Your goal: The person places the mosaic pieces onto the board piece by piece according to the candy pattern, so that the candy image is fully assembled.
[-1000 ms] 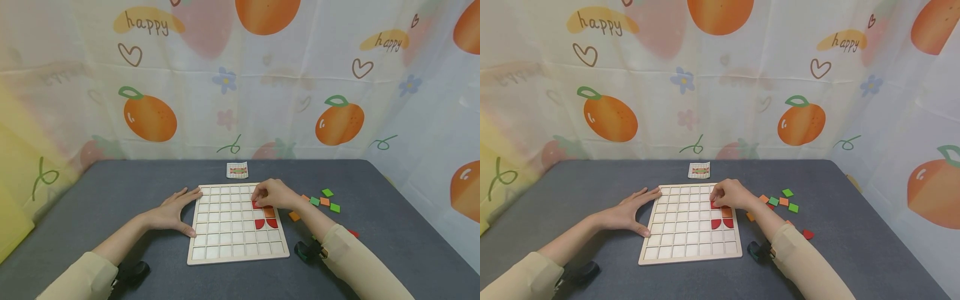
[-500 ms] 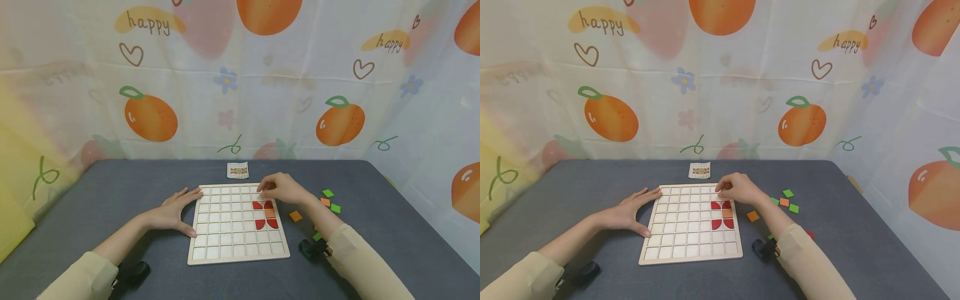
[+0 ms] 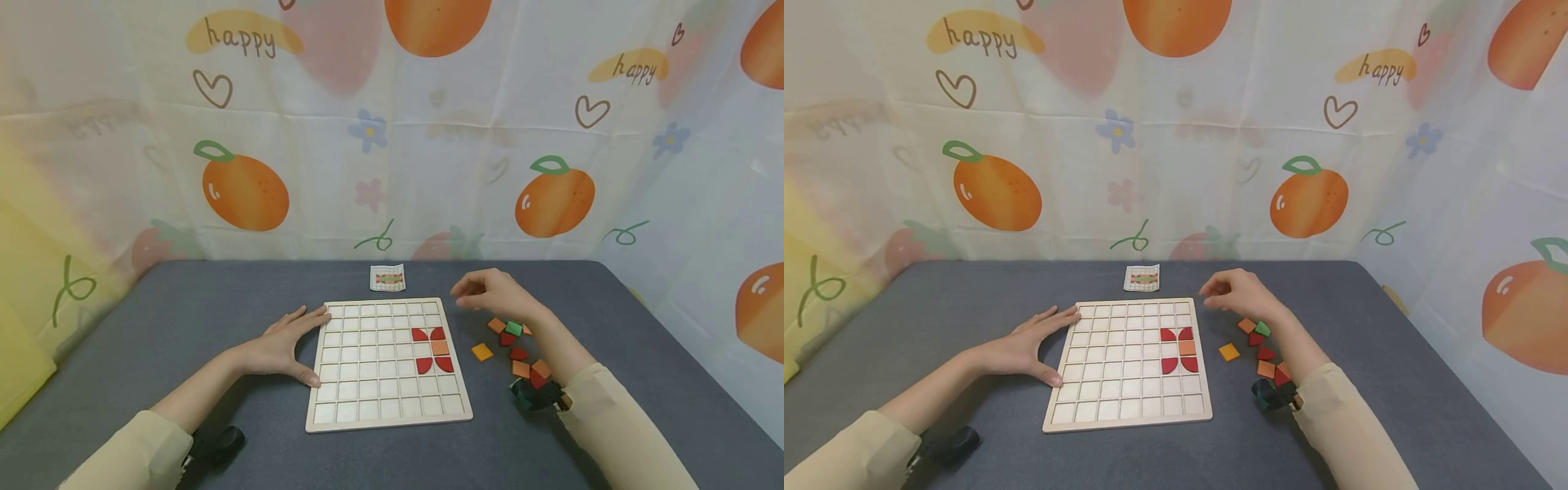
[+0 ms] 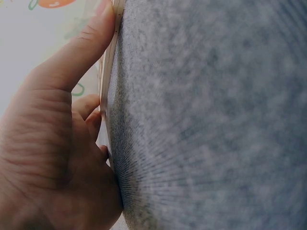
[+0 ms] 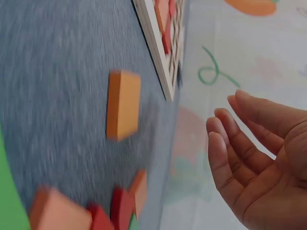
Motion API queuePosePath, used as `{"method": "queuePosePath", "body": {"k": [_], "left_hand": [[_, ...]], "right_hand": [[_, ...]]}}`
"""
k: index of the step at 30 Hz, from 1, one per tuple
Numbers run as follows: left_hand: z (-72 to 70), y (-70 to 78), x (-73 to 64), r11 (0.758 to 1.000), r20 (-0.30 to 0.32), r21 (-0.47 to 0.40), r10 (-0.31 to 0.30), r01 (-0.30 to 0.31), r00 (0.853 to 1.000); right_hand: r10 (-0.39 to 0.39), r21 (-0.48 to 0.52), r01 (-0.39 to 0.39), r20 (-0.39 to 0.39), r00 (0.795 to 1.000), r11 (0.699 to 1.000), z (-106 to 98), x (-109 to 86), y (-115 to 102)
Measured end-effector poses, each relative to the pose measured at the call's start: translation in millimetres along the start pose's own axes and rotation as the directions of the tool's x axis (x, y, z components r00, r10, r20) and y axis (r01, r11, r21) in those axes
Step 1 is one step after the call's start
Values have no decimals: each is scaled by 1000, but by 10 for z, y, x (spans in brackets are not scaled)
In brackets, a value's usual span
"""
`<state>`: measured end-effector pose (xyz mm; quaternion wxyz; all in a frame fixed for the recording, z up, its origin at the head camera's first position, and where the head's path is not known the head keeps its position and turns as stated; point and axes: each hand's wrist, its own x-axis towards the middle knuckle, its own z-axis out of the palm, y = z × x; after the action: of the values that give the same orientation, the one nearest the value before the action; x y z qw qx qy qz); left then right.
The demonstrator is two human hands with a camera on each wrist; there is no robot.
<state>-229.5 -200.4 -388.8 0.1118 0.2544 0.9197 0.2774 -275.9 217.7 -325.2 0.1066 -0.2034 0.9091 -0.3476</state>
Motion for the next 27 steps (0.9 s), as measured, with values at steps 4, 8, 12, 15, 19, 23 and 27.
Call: {"method": "queuePosePath", "body": {"k": [4, 8, 12, 15, 19, 23, 27], "left_hand": [[-3, 0, 1, 1000, 3, -1, -4, 4, 1000], [-6, -5, 5, 1000, 7, -5, -6, 6, 1000], [-6, -9, 8, 1000, 6, -5, -6, 6, 1000], [-3, -9, 9, 1000, 7, -4, -6, 6, 1000], [1, -9, 9, 1000, 9, -4, -5, 5, 1000], [1, -4, 6, 1000, 8, 0, 0, 0, 1000], [-3, 4, 1, 1000, 8, 2, 1, -1, 1000]], "right_hand": [[24, -48, -26, -35, 999, 999, -137, -73, 104], [48, -83, -53, -62, 997, 995, -273, -156, 226], [92, -111, -101, -81, 992, 989, -384, -242, 356], [126, -129, -137, -89, 988, 982, -455, -309, 464], [145, -122, -155, -85, 986, 980, -530, -394, 636], [154, -103, -160, -63, 986, 982, -583, -461, 812], [171, -66, -172, -15, 985, 983, -604, -493, 954]]}}
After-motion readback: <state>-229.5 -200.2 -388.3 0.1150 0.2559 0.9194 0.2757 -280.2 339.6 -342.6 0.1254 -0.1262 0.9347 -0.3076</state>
